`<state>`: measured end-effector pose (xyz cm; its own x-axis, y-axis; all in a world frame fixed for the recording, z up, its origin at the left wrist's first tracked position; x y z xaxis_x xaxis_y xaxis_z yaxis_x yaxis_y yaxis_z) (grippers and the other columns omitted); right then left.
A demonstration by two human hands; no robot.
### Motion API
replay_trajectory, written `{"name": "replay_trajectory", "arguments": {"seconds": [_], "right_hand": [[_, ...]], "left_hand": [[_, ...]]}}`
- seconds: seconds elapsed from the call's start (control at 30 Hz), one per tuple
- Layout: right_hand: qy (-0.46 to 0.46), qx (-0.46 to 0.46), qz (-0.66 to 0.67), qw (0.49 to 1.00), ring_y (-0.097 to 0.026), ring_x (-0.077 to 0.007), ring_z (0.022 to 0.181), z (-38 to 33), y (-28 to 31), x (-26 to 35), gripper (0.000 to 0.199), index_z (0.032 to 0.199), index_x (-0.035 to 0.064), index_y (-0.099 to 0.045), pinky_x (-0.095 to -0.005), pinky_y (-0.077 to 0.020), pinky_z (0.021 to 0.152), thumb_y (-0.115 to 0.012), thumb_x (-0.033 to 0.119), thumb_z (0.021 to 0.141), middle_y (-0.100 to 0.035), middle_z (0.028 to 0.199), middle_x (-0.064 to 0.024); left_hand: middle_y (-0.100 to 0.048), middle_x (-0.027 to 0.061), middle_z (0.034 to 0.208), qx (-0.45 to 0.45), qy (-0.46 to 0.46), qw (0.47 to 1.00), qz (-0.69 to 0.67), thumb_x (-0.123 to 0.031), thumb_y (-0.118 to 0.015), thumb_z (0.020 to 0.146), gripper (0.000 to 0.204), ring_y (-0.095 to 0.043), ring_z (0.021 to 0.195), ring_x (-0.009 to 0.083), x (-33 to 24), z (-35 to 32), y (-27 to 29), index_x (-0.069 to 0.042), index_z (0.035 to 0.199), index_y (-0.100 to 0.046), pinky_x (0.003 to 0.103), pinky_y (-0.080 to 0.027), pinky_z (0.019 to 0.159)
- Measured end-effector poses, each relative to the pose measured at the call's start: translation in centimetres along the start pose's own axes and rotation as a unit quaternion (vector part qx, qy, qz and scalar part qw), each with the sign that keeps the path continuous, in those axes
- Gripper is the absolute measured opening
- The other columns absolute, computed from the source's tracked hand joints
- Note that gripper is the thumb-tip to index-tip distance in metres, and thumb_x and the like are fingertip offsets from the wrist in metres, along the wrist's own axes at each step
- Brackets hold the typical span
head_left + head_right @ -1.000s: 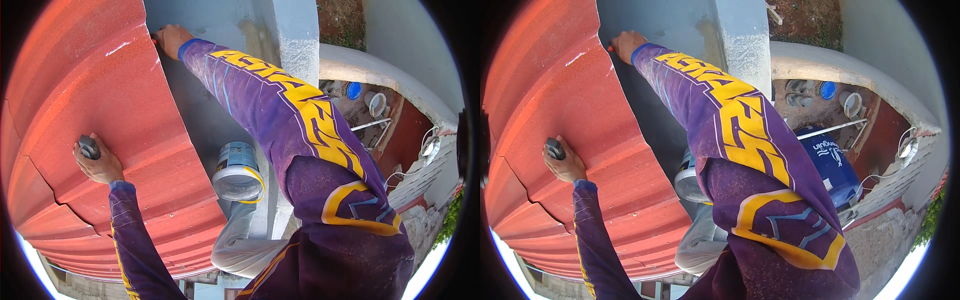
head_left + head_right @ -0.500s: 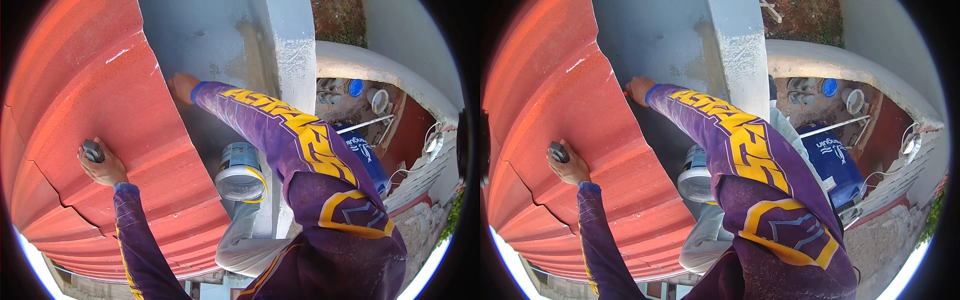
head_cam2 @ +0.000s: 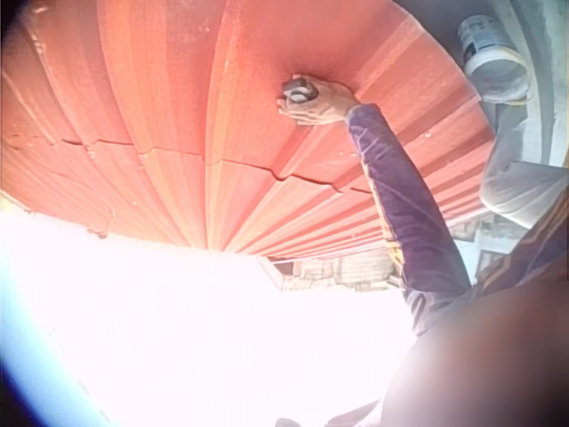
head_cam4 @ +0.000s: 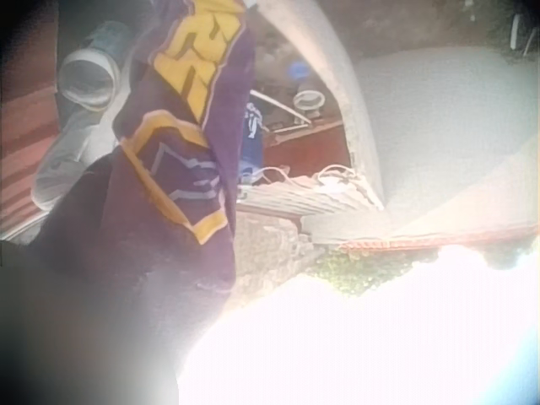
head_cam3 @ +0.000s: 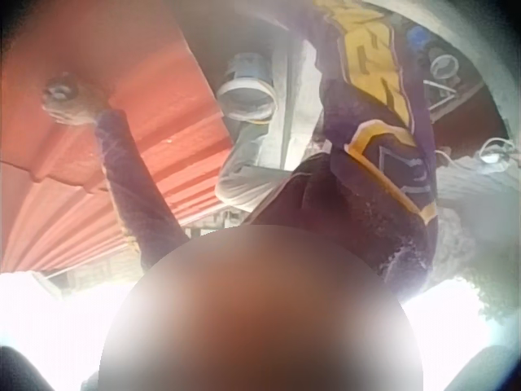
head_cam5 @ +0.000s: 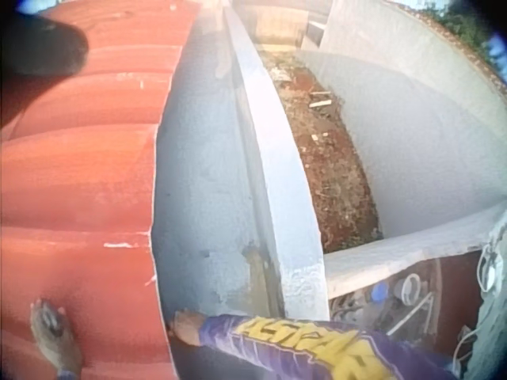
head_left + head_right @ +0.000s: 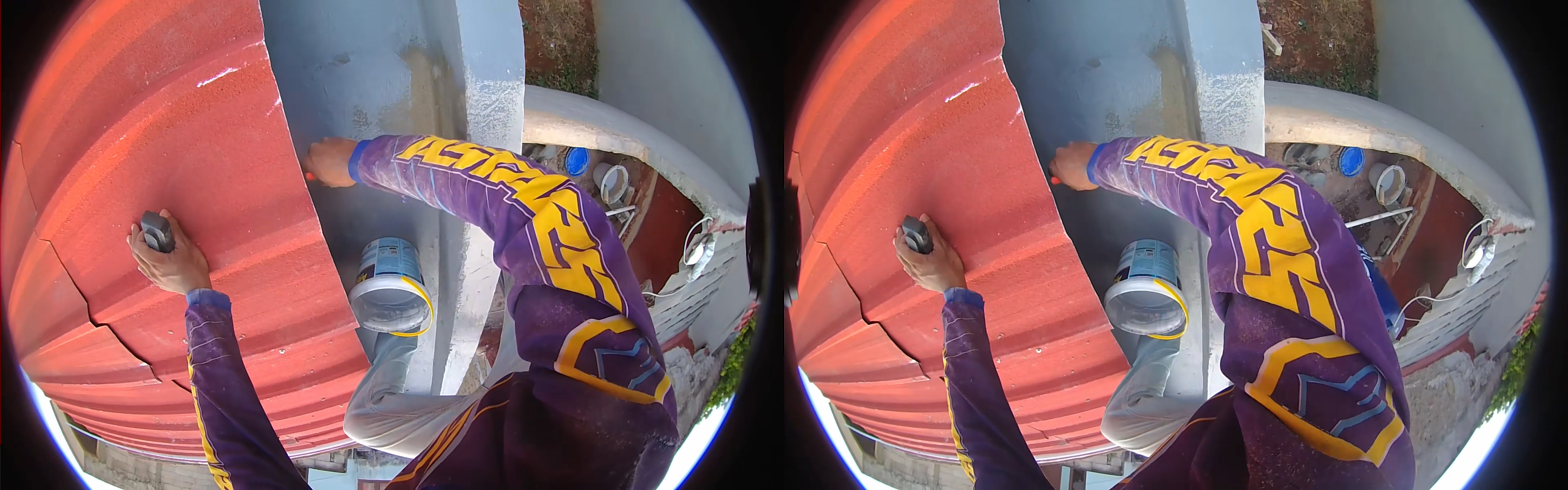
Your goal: The person paints the edge of a red corrugated roof with gray paint using a brush. They repeatedly dip the brush into a bucket and apply paint along the roof's edge, holding a small black object in the other hand.
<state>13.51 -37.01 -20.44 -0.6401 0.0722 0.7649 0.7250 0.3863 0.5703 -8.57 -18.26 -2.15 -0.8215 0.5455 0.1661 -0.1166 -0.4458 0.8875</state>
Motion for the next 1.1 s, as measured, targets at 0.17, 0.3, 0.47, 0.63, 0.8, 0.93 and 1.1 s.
{"name": "replay_trajectory", "arguments": {"seconds": [0.17, 0.3, 0.47, 0.63, 0.8, 0.93, 1.1], "right_hand": [[-0.118, -0.236, -0.069, 0.962, -0.076, -0.0389, 0.093, 3.9, 13.2, -7.9, 0.022, 0.110, 0.0063, -0.075, -0.0462, -0.0622, 0.079, -0.060, 0.019, 0.100, -0.077, 0.096, -0.0195], [-0.013, -0.272, -0.203, 0.941, -0.075, -0.0385, 0.090, 3.0, 7.7, -6.6, 0.023, 0.108, 0.0069, -0.076, -0.0477, -0.0627, 0.074, -0.063, 0.024, 0.098, -0.075, 0.086, -0.0172], [-0.001, 0.013, -0.004, 1.000, -0.074, -0.0410, 0.095, -3.3, -0.8, 0.3, 0.016, 0.105, 0.0067, -0.073, -0.0503, -0.0605, 0.082, -0.068, 0.013, 0.091, -0.075, 0.099, -0.0199], [-0.096, -0.134, -0.046, 0.985, -0.074, -0.0408, 0.096, 0.1, 10.0, -7.2, 0.028, 0.115, 0.0110, -0.076, -0.0498, -0.0606, 0.085, -0.061, 0.008, 0.092, -0.075, 0.100, -0.0242], [-0.067, -0.281, -0.126, 0.949, -0.074, -0.0386, 0.092, 0.4, 11.1, -7.4, 0.018, 0.105, 0.0105, -0.075, -0.0479, -0.0616, 0.081, -0.063, 0.009, 0.092, -0.075, 0.096, -0.0192], [0.004, -0.028, -0.007, 1.000, -0.073, -0.0419, 0.092, -3.8, 0.3, -0.7, 0.019, 0.107, 0.0087, -0.073, -0.0498, -0.0607, 0.082, -0.065, 0.005, 0.089, -0.074, 0.094, -0.0196], [-0.099, -0.085, -0.002, 0.991, -0.074, -0.0427, 0.095, 1.9, 8.8, -3.0, 0.020, 0.100, -0.0015, -0.075, -0.0513, -0.0594, 0.084, -0.074, 0.012, 0.085, -0.074, 0.094, -0.0278]], "left_hand": [[-0.070, 0.0089, 0.133, -0.010, -0.012, 1.000, -0.010, -0.037, -0.083, 0.091, 0.046, -0.064, 0.127, 0.0355, -0.6, 0.4, -0.1, -0.007, 0.116, -0.060, 0.053, -0.050, 0.100], [-0.069, 0.0080, 0.136, -0.001, 0.005, 1.000, 0.003, -0.039, -0.082, 0.092, 0.045, -0.063, 0.130, 0.0353, -0.6, 0.0, -0.4, -0.009, 0.116, -0.059, 0.057, -0.048, 0.101], [-0.069, 0.0081, 0.137, 0.003, 0.010, 1.000, 0.013, -0.040, -0.082, 0.092, 0.045, -0.062, 0.131, 0.0352, 0.0, 0.0, 0.3, -0.011, 0.116, -0.057, 0.058, -0.048, 0.100], [-0.068, 0.0077, 0.138, -0.008, 0.007, 1.000, -0.005, -0.041, -0.082, 0.091, 0.046, -0.062, 0.132, 0.0348, 0.0, -0.1, -0.8, -0.011, 0.115, -0.057, 0.057, -0.047, 0.100], [-0.068, 0.0071, 0.139, 0.002, 0.031, 1.000, -0.002, -0.041, -0.081, 0.092, 0.044, -0.061, 0.134, 0.0340, 0.0, 0.0, -0.3, -0.012, 0.115, -0.058, 0.061, -0.045, 0.104], [-0.068, 0.0068, 0.139, 0.003, 0.037, 0.999, -0.009, -0.041, -0.081, 0.092, 0.045, -0.061, 0.134, 0.0335, 0.0, -0.1, -0.3, -0.012, 0.117, -0.059, 0.061, -0.045, 0.104], [-0.069, 0.0077, 0.136, -0.011, 0.006, 1.000, 0.011, -0.040, -0.083, 0.091, 0.047, -0.063, 0.131, 0.0329, 0.4, -0.3, -0.1, -0.011, 0.119, -0.059, 0.054, -0.048, 0.102]]}}
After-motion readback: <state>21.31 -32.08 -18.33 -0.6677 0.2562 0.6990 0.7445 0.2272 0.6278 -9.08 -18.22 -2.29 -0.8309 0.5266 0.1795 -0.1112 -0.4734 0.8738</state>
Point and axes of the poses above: each hand's wrist, its own z-axis towards the middle knuckle, its own y-axis out of the back of the hand, x = y × z, the point moved 1 cm from there along z, towards the middle knuckle
